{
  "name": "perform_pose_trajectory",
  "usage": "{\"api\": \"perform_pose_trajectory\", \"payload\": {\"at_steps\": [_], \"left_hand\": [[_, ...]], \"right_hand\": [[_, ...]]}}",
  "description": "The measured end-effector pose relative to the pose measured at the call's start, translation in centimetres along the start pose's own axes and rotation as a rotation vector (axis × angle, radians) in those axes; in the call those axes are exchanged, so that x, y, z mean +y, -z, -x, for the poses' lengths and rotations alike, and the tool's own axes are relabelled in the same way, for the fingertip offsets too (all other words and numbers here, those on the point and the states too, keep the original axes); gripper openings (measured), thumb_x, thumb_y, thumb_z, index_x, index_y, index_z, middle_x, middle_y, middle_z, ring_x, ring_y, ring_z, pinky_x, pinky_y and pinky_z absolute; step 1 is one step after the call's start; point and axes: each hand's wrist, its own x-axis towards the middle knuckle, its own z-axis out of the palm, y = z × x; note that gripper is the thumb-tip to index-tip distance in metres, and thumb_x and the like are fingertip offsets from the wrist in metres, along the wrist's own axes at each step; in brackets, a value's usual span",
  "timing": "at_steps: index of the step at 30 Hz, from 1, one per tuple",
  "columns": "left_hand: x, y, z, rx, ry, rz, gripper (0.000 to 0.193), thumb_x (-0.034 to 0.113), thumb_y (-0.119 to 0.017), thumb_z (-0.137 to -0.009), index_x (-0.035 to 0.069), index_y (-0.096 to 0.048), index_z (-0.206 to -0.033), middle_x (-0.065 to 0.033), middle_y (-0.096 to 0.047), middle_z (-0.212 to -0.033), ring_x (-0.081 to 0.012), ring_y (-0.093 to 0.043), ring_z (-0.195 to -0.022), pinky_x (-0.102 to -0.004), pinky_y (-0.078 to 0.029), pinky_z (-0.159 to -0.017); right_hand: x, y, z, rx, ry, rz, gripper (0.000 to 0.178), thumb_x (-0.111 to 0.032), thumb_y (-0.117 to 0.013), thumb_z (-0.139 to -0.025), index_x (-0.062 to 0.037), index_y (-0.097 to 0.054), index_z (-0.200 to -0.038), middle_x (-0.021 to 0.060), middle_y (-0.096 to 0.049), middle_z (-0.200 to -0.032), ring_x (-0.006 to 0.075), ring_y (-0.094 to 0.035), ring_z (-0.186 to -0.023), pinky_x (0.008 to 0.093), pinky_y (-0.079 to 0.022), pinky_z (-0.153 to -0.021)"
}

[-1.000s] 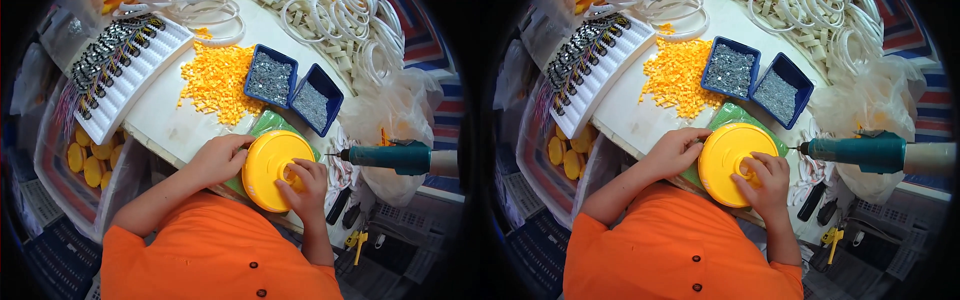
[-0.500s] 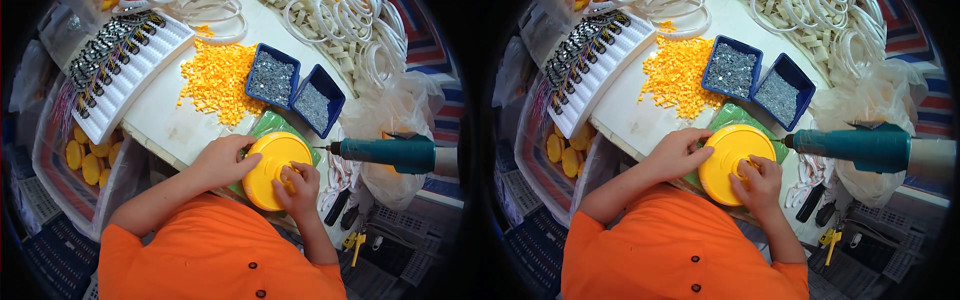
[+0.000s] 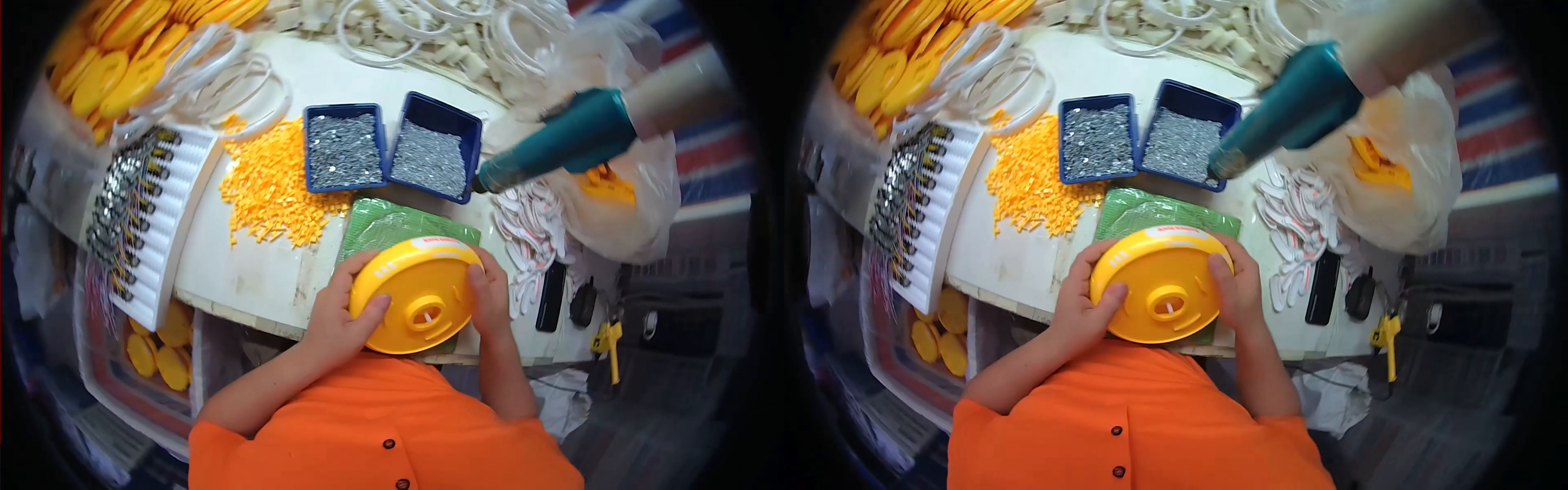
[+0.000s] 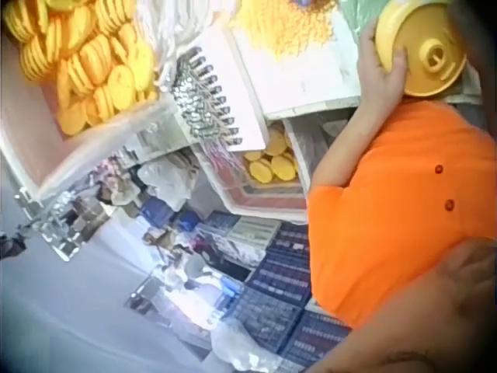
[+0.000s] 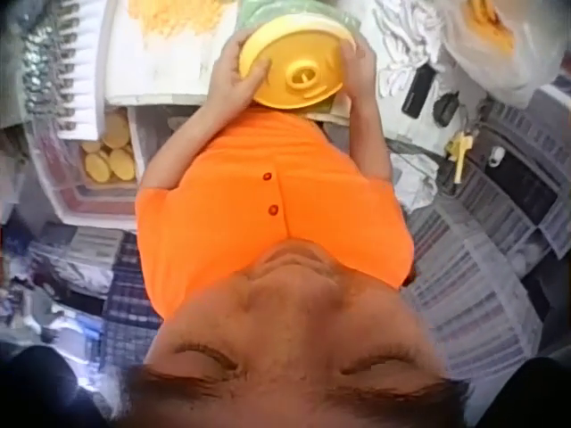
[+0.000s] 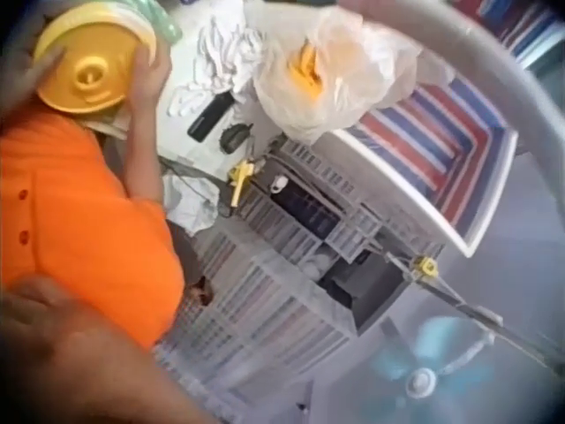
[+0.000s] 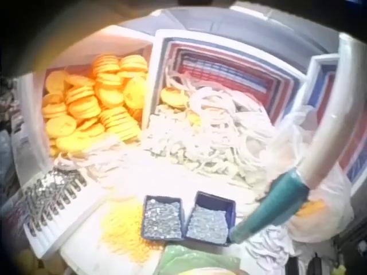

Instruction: Assembling plastic toy housings by applying adhesive and inserting small metal fasteners.

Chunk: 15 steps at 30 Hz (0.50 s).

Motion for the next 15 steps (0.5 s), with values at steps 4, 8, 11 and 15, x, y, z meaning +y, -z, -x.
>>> {"api": "perform_pose_trajectory", "payload": {"at_steps": [4,8,11,15], "left_hand": [[3.2,2.3,-3.2,-0.120,-0.301,-0.306,0.072,0.005,-0.072,-0.086,0.005,-0.044,-0.152,-0.0168,-0.065,-0.126,-0.0243,-0.065,-0.116,-0.0356,-0.052,-0.098],[7.5,4.4,-6.9,-0.371,-0.727,-0.712,0.071,0.001,-0.080,-0.069,0.007,-0.060,-0.137,-0.0148,-0.066,-0.121,-0.0355,-0.066,-0.109,-0.0438,-0.055,-0.092],[3.6,5.1,-6.4,-0.464,-0.896,-0.908,0.045,0.012,-0.073,-0.080,0.009,-0.067,-0.124,-0.0139,-0.066,-0.121,-0.0346,-0.066,-0.113,-0.0502,-0.054,-0.097],[1.3,4.7,-3.9,-0.597,-0.840,-1.014,0.037,0.012,-0.068,-0.086,0.013,-0.068,-0.123,-0.0097,-0.064,-0.133,-0.0309,-0.062,-0.128,-0.0509,-0.046,-0.111]], "right_hand": [[-4.9,1.1,-0.3,-0.154,0.203,0.045,0.051,-0.032,-0.072,-0.097,0.0006,-0.058,-0.135,0.0094,-0.067,-0.126,0.0188,-0.061,-0.117,0.0332,-0.046,-0.103],[-9.5,2.6,-1.1,-0.376,0.717,0.687,0.049,-0.020,-0.078,-0.086,-0.0091,-0.061,-0.130,0.0114,-0.069,-0.132,0.0271,-0.065,-0.123,0.0415,-0.045,-0.107],[-6.4,2.2,1.6,-0.322,0.819,1.007,0.043,-0.015,-0.078,-0.081,-0.0134,-0.063,-0.121,0.0125,-0.069,-0.134,0.0285,-0.066,-0.126,0.0449,-0.044,-0.108],[0.5,2.1,4.3,-0.201,0.862,1.151,0.031,-0.017,-0.078,-0.081,-0.0131,-0.065,-0.109,0.0087,-0.072,-0.130,0.0263,-0.067,-0.123,0.0465,-0.046,-0.107]]}}
